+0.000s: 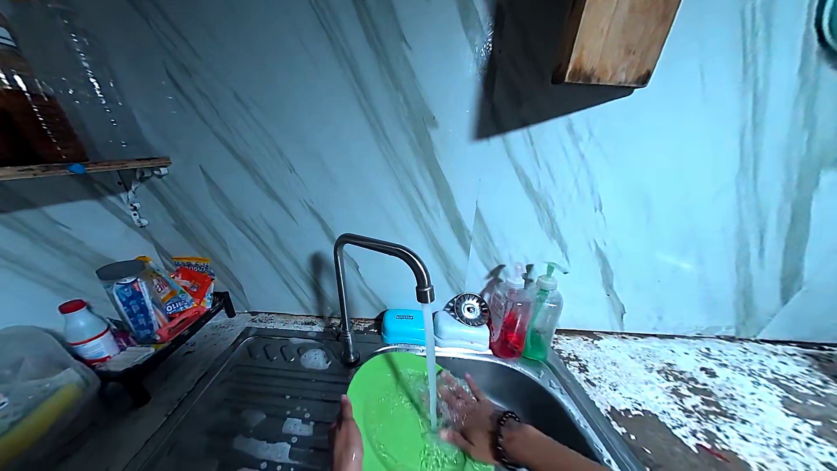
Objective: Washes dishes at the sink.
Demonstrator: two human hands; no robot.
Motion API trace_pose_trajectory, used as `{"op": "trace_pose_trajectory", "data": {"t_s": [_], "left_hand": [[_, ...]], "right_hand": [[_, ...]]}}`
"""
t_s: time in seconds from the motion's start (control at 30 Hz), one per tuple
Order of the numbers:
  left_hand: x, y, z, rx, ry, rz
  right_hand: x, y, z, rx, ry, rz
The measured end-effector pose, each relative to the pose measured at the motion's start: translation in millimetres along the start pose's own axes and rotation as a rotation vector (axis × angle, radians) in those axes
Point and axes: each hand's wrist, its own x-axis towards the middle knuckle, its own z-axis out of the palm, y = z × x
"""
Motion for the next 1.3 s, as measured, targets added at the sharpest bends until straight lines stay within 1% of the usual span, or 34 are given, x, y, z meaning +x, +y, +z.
{"op": "trace_pose_trajectory", "data": {"t_s": [0.03, 0.07, 0.1, 0.13, 0.2, 0.23, 0.27, 0.3, 0.37, 0.43, 0.47, 0.5, 0.53, 0.6, 0.63, 0.7, 0.73, 0.77, 0.8, 0.83, 0.87, 0.9, 0.93, 0.97, 1.0, 1.03, 1.07, 1.13, 1.17, 1.2, 1.23, 1.27, 1.3], "left_hand": [[-2.9, -1.5, 7.9, 0.008, -0.019, -0.009], [-4.4, -2.4, 17.4, 0.002, -0.042, -0.010], [-5.6, -4.8, 26.0, -0.013, -0.050, -0.012], [-5.1, -9.5, 32.0, -0.038, -0.047, -0.017], [0.3, -14.0, 32.6, -0.077, -0.028, -0.034], [2.9, -14.5, 26.5, -0.073, -0.023, -0.048], [5.1, -14.2, 20.3, -0.052, -0.013, -0.055], [6.7, -13.6, 16.5, -0.035, -0.001, -0.054], [3.8, -13.2, 18.3, -0.016, 0.010, -0.055], [-1.5, -10.9, 30.1, -0.008, 0.003, -0.039], [-3.0, -9.3, 35.4, -0.011, -0.005, -0.030], [-5.3, -9.4, 38.6, -0.014, -0.008, -0.028], [-6.1, -9.6, 40.3, -0.023, -0.010, -0.031], [-0.4, -12.4, 36.0, -0.030, 0.002, -0.038], [2.6, -13.8, 31.1, -0.036, 0.015, -0.041], [8.7, -15.3, 24.8, -0.042, 0.027, -0.039], [7.4, -14.8, 25.0, -0.033, 0.027, -0.041], [3.4, -14.0, 28.3, -0.017, 0.026, -0.041], [-2.4, -12.1, 33.5, -0.007, 0.016, -0.041], [-8.4, -9.0, 39.9, -0.007, 0.000, -0.040], [-14.0, -6.3, 46.4, -0.022, -0.020, -0.045], [-16.6, -6.8, 52.3, -0.040, -0.026, -0.056], [-14.2, -10.1, 55.5, -0.057, -0.023, -0.060], [-8.8, -13.9, 54.6, -0.067, -0.013, -0.057], [-2.7, -17.2, 48.3, -0.059, -0.009, -0.047], [3.2, -18.3, 41.2, -0.032, 0.001, -0.047], [6.7, -17.3, 36.0, -0.004, 0.014, -0.049], [5.2, -15.7, 32.3, 0.019, 0.008, -0.063], [-0.1, -14.6, 35.2, 0.021, -0.001, -0.062], [-6.9, -13.5, 40.5, 0.013, -0.020, -0.055], [-13.0, -12.4, 46.9, 0.009, -0.044, -0.049], [-17.0, -13.4, 52.7, 0.005, -0.078, -0.053], [-19.1, -16.6, 58.0, -0.009, -0.102, -0.069]], "right_hand": [[11.3, -3.5, 0.6, 0.032, 0.057, 0.072], [22.1, -13.8, 4.5, 0.102, 0.147, 0.105], [28.8, -28.0, 12.3, 0.189, 0.221, 0.081], [28.6, -42.2, 19.3, 0.266, 0.235, 0.017], [18.9, -47.4, 18.7, 0.251, 0.058, -0.158], [12.8, -38.6, 18.4, 0.207, 0.002, -0.212], [7.8, -24.0, 18.4, 0.156, 0.007, -0.217], [4.6, -9.2, 11.0, 0.112, 0.004, -0.164], [11.6, 10.6, -4.0, 0.013, 0.001, 0.013], [29.3, 2.2, -2.4, 0.041, 0.090, 0.152], [36.1, -10.2, 1.6, 0.117, 0.132, 0.165], [38.2, -21.7, 8.7, 0.201, 0.138, 0.125], [35.1, -29.5, 13.2, 0.247, 0.101, 0.041], [24.7, -23.1, 18.5, 0.193, -0.023, -0.147], [16.7, -13.1, 16.5, 0.139, -0.068, -0.176], [7.6, 18.7, 9.2, 0.051, -0.031, -0.081], [9.1, 28.4, 2.8, 0.015, -0.016, 0.021], [13.6, 32.2, 0.6, -0.003, 0.018, 0.100], [19.4, 27.2, 2.7, 0.022, 0.086, 0.141], [25.1, 13.0, 5.1, 0.094, 0.154, 0.153], [29.4, -6.1, 7.4, 0.193, 0.184, 0.142], [29.6, -23.2, 12.0, 0.293, 0.185, 0.089], [25.1, -33.7, 14.2, 0.330, 0.131, -0.008], [18.1, -33.5, 13.7, 0.310, 0.032, -0.115], [10.2, -24.1, 14.5, 0.272, -0.052, -0.187], [3.2, -8.5, 15.6, 0.219, -0.085, -0.200], [-1.9, 10.5, 15.8, 0.149, -0.077, -0.155], [-5.7, 35.1, -0.6, 0.014, -0.084, 0.026], [-1.8, 40.7, -4.8, -0.012, -0.035, 0.112], [5.5, 39.8, -3.0, -0.006, 0.040, 0.169], [14.3, 29.3, 0.6, 0.032, 0.116, 0.198], [21.9, 11.0, 5.5, 0.100, 0.169, 0.194], [26.1, -8.7, 12.4, 0.183, 0.214, 0.154]]}}
